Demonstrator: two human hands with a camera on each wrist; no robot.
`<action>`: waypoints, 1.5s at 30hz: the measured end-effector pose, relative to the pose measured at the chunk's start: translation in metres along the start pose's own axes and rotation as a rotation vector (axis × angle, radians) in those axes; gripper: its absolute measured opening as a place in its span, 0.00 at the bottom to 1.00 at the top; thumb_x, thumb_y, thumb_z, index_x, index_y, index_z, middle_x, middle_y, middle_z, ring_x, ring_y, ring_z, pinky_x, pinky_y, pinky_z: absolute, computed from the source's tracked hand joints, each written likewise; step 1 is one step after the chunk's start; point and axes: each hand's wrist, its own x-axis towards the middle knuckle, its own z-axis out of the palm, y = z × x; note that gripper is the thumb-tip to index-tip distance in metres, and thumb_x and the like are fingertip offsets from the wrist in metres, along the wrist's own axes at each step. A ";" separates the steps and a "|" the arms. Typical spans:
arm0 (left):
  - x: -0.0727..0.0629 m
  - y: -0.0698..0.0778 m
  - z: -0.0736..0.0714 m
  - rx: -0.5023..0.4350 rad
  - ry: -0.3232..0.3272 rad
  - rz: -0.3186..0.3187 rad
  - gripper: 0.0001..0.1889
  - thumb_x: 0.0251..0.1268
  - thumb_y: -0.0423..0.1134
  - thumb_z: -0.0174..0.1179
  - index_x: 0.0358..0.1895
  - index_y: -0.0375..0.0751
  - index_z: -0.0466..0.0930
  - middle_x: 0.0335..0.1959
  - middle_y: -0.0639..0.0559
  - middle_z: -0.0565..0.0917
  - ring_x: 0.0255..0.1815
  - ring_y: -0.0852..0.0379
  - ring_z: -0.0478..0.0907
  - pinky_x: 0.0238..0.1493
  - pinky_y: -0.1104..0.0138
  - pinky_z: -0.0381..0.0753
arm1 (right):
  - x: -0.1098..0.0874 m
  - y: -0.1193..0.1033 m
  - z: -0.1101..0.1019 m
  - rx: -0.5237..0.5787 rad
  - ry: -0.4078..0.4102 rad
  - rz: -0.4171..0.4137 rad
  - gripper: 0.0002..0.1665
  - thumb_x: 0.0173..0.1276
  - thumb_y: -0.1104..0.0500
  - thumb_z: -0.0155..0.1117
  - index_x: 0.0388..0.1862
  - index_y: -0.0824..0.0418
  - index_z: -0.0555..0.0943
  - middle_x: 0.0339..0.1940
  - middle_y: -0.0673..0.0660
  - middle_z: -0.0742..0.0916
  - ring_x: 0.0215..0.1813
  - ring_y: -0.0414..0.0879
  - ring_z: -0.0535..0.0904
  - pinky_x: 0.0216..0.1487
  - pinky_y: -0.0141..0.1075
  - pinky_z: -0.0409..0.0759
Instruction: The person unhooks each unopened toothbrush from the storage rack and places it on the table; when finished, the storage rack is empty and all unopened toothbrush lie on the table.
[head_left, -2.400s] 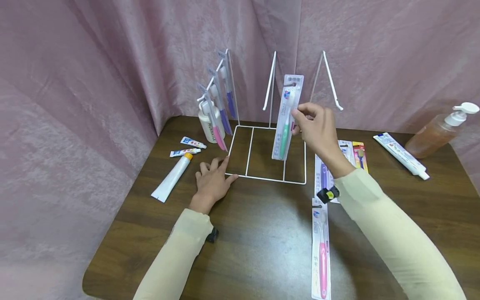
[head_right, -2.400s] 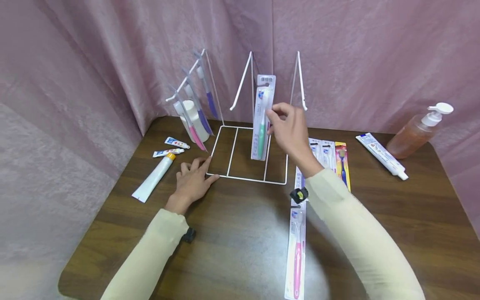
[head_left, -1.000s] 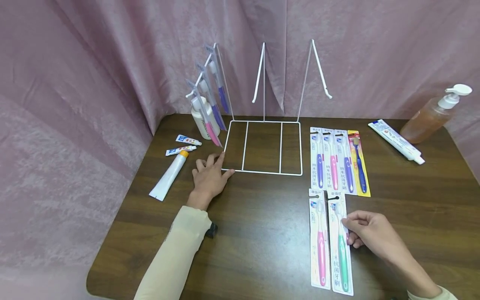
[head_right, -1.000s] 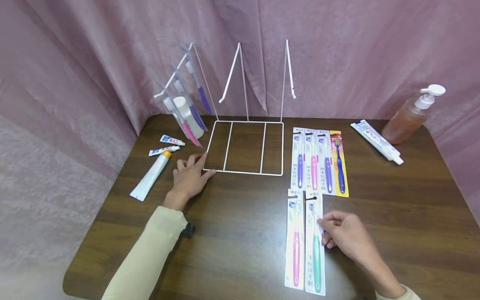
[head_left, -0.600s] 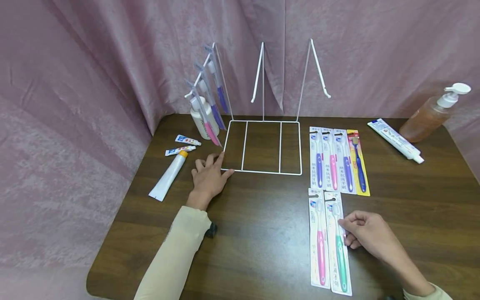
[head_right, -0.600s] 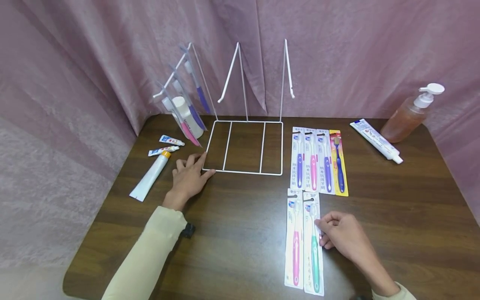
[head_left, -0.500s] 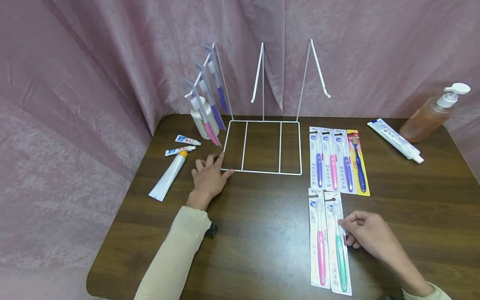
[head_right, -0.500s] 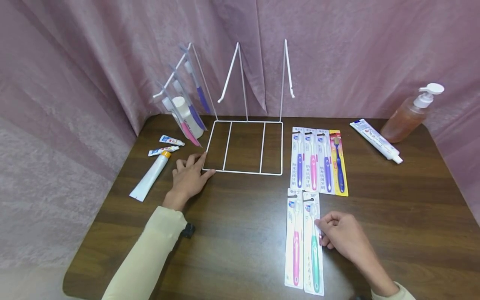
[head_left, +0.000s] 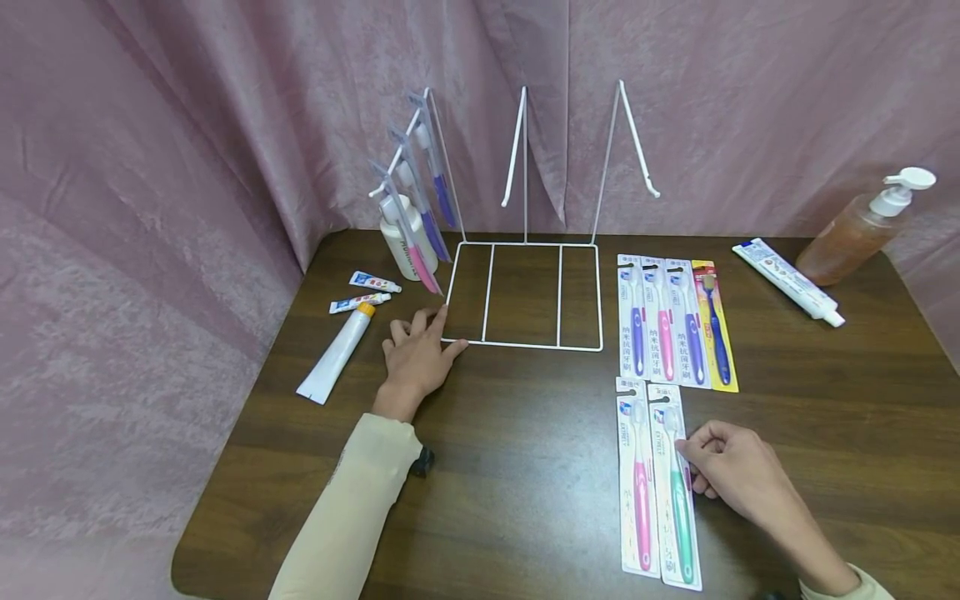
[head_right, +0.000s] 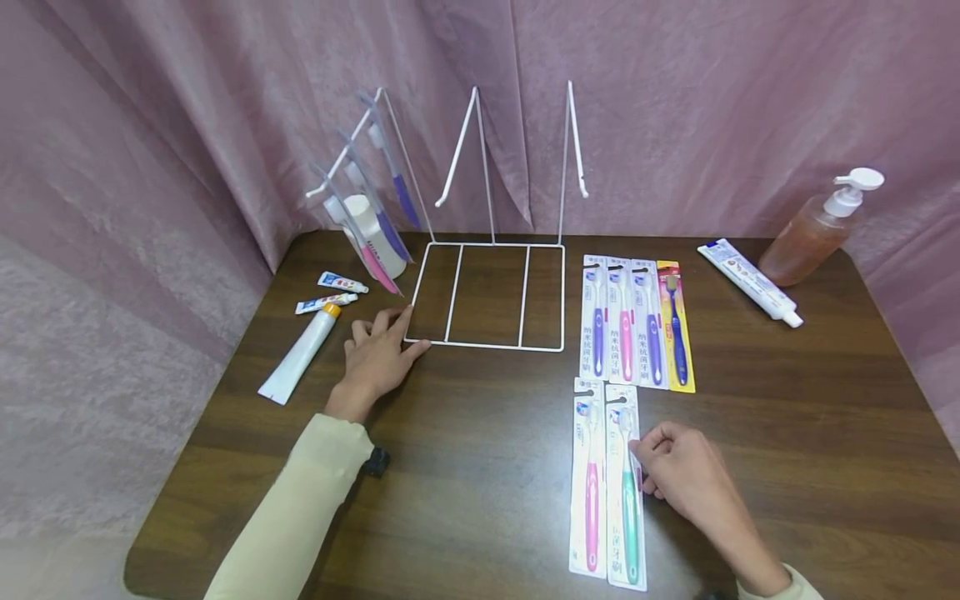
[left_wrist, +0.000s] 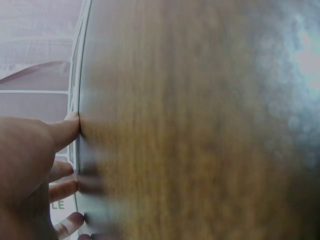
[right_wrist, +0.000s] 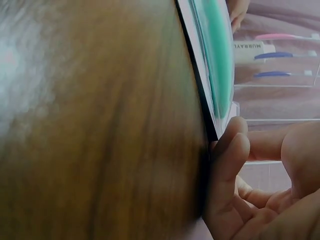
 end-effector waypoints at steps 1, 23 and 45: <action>-0.001 0.001 -0.001 0.003 -0.001 -0.002 0.42 0.91 0.63 0.55 0.96 0.53 0.54 0.93 0.44 0.61 0.77 0.29 0.60 0.72 0.35 0.68 | 0.000 0.000 0.000 0.000 -0.001 0.004 0.17 0.88 0.51 0.65 0.41 0.63 0.86 0.24 0.49 0.89 0.28 0.44 0.85 0.29 0.34 0.80; 0.003 0.008 0.002 0.015 -0.005 0.009 0.43 0.90 0.66 0.54 0.96 0.55 0.54 0.94 0.46 0.60 0.80 0.30 0.60 0.74 0.36 0.69 | -0.008 -0.007 -0.005 -0.126 0.113 -0.025 0.20 0.88 0.46 0.64 0.42 0.61 0.87 0.22 0.49 0.83 0.29 0.46 0.77 0.30 0.39 0.67; 0.009 -0.003 0.005 0.002 -0.024 -0.010 0.44 0.90 0.67 0.55 0.97 0.56 0.53 0.94 0.46 0.59 0.80 0.27 0.59 0.75 0.34 0.67 | 0.079 -0.238 0.022 0.129 0.231 -0.724 0.17 0.83 0.52 0.76 0.65 0.57 0.94 0.64 0.60 0.95 0.29 0.45 0.93 0.58 0.47 0.90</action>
